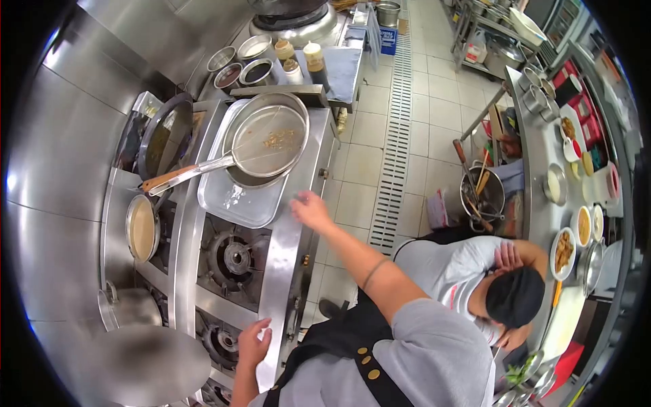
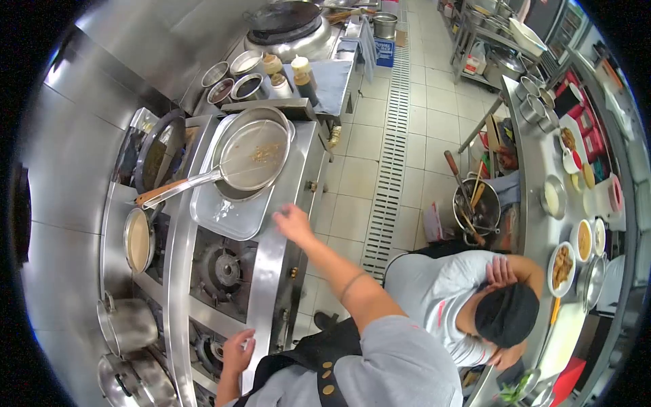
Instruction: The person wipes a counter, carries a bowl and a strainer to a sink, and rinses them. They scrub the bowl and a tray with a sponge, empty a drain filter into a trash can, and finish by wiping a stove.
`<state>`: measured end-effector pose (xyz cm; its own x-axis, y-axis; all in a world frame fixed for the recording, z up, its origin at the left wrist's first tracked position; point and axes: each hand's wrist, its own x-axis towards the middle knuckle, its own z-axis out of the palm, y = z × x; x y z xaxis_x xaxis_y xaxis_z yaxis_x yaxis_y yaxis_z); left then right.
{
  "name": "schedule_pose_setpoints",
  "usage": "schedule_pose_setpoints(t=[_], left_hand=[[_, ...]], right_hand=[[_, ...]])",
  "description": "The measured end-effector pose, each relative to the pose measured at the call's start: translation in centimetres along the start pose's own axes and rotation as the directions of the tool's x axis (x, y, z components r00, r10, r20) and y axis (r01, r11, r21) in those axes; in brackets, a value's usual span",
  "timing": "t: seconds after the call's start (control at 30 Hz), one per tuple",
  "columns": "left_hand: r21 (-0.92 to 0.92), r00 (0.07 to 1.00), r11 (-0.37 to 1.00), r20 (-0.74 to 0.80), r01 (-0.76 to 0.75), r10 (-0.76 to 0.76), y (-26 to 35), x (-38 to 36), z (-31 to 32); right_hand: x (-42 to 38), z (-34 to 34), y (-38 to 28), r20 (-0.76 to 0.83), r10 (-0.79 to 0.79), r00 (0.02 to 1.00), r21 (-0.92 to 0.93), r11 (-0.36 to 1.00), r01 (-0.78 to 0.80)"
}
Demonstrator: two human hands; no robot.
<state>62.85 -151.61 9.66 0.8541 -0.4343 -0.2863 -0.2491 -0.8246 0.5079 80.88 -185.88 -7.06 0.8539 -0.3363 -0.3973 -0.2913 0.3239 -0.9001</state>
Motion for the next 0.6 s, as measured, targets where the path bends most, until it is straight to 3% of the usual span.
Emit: schedule_pose_setpoints(t=[0.03, 0.1, 0.2, 0.27, 0.33, 0.4, 0.47, 0.53, 0.6], left_hand=[[-0.029, 1.000, 0.999, -0.017, -0.013, 0.013, -0.7, -1.0, 0.2], [-0.086, 0.998, 0.996, -0.054, -0.016, 0.012, -2.4, -3.0, 0.6], [-0.104, 0.997, 0.994, -0.076, 0.016, -0.024, -4.1, -6.1, 0.3], [-0.122, 0.992, 0.991, -0.107, 0.049, -0.062, -6.5, -8.2, 0.3], [-0.071, 0.991, 0.997, -0.125, 0.035, -0.043, -8.8, -10.7, 0.3], [-0.153, 0.982, 0.979, -0.114, 0.132, -0.150, -10.4, -13.3, 0.1], [-0.187, 0.971, 0.976, -0.189, 0.112, -0.147, -12.6, -16.0, 0.3], [-0.195, 0.959, 0.966, -0.194, 0.170, -0.208, -14.1, -18.6, 0.5], [-0.173, 0.945, 0.953, -0.173, 0.247, -0.276, -15.9, -21.2, 1.1]], right_hand=[[0.0, 1.8, -0.5, -0.003, -0.009, 1.000, 0.005, 1.000, 0.009], [0.6, 4.9, -0.9, -0.007, 0.029, 1.000, -0.297, 0.955, -0.030], [3.4, 7.6, 1.7, -0.051, -0.005, 0.999, -0.376, 0.927, -0.014], [5.0, 8.3, 3.4, -0.124, -0.032, 0.992, -0.335, 0.942, -0.012], [4.3, 8.5, 2.4, -0.146, 0.055, 0.988, -0.105, 0.992, -0.070], [7.3, 8.6, 5.9, -0.289, 0.069, 0.955, 0.127, 0.991, -0.033], [3.5, 8.5, 2.5, -0.377, 0.114, 0.919, 0.210, 0.977, -0.035], [9.9, 6.4, 8.7, -0.474, 0.042, 0.880, 0.180, 0.982, 0.050], [6.6, 5.4, 6.4, -0.490, -0.008, 0.872, 0.100, 0.993, 0.066]])
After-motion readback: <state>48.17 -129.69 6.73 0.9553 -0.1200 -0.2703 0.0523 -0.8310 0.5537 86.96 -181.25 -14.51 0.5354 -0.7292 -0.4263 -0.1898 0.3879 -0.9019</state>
